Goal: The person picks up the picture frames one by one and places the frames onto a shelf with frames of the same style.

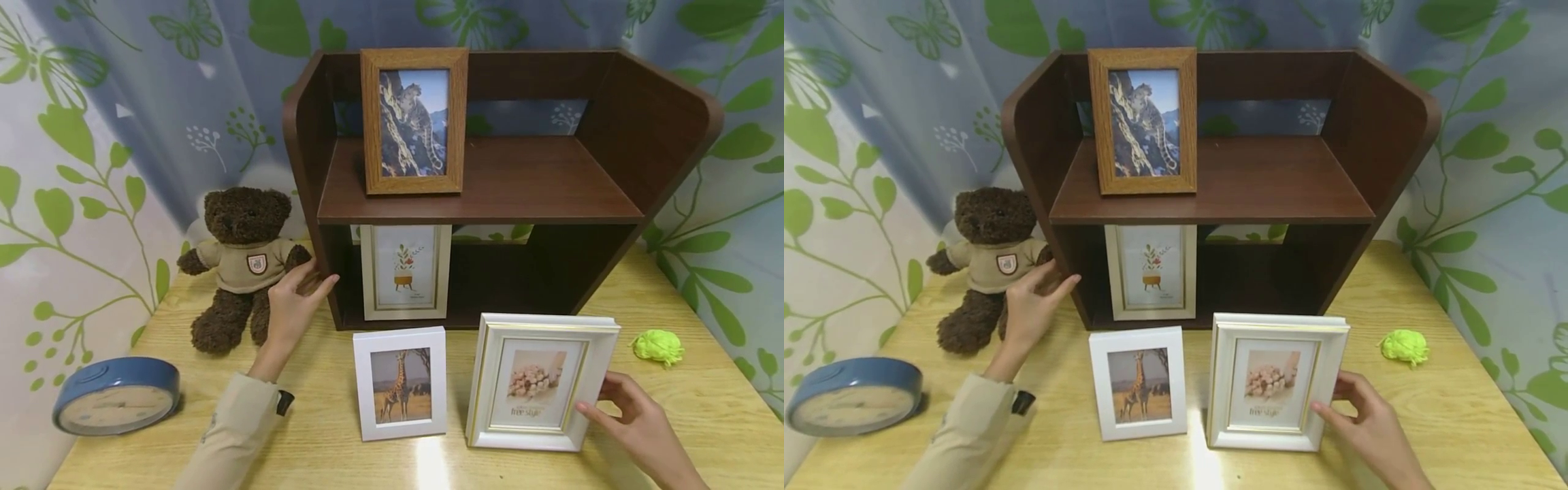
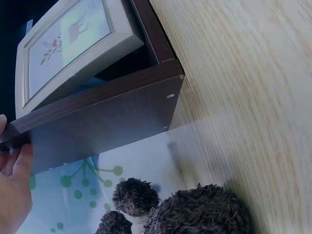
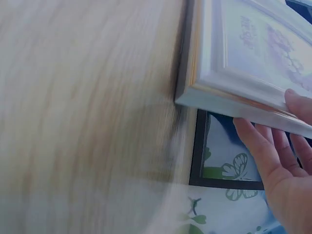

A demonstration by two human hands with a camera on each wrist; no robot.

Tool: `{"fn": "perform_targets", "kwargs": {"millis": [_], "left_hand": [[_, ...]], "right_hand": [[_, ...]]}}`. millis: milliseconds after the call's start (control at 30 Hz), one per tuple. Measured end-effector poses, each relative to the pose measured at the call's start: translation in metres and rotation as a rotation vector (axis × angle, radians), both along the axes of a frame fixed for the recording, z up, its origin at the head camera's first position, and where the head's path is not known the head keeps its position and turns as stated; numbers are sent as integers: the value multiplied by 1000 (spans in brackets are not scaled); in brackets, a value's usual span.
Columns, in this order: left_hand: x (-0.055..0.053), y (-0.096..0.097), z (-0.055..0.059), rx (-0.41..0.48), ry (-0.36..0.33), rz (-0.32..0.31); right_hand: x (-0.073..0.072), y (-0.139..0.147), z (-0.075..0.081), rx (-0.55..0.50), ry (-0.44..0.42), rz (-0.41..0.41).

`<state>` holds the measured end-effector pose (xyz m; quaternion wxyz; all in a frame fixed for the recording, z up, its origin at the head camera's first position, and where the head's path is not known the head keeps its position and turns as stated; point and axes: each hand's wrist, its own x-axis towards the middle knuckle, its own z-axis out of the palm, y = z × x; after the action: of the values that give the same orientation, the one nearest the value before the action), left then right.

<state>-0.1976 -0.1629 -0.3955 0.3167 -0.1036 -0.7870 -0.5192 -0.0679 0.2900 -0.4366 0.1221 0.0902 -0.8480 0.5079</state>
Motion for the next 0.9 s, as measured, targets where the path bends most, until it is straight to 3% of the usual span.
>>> {"fn": "perform_targets", "kwargs": {"millis": [133, 400, 600, 800, 900], "left_hand": [[0, 0, -1, -3, 20, 2], [-2, -3, -2, -32, 83, -15], [-2, -5, -2, -29, 105, -40], [-3, -5, 0, -39, 85, -37], [1, -2, 5, -45, 65, -34]], "right_hand": [[2, 0, 1, -58, -32, -13], [0, 7, -3, 8, -108, -104], [-4, 12, -6, -10, -111, -90], [-7, 8, -4, -42, -107, -116], [-12, 17, -18, -29, -92, -127]]}}
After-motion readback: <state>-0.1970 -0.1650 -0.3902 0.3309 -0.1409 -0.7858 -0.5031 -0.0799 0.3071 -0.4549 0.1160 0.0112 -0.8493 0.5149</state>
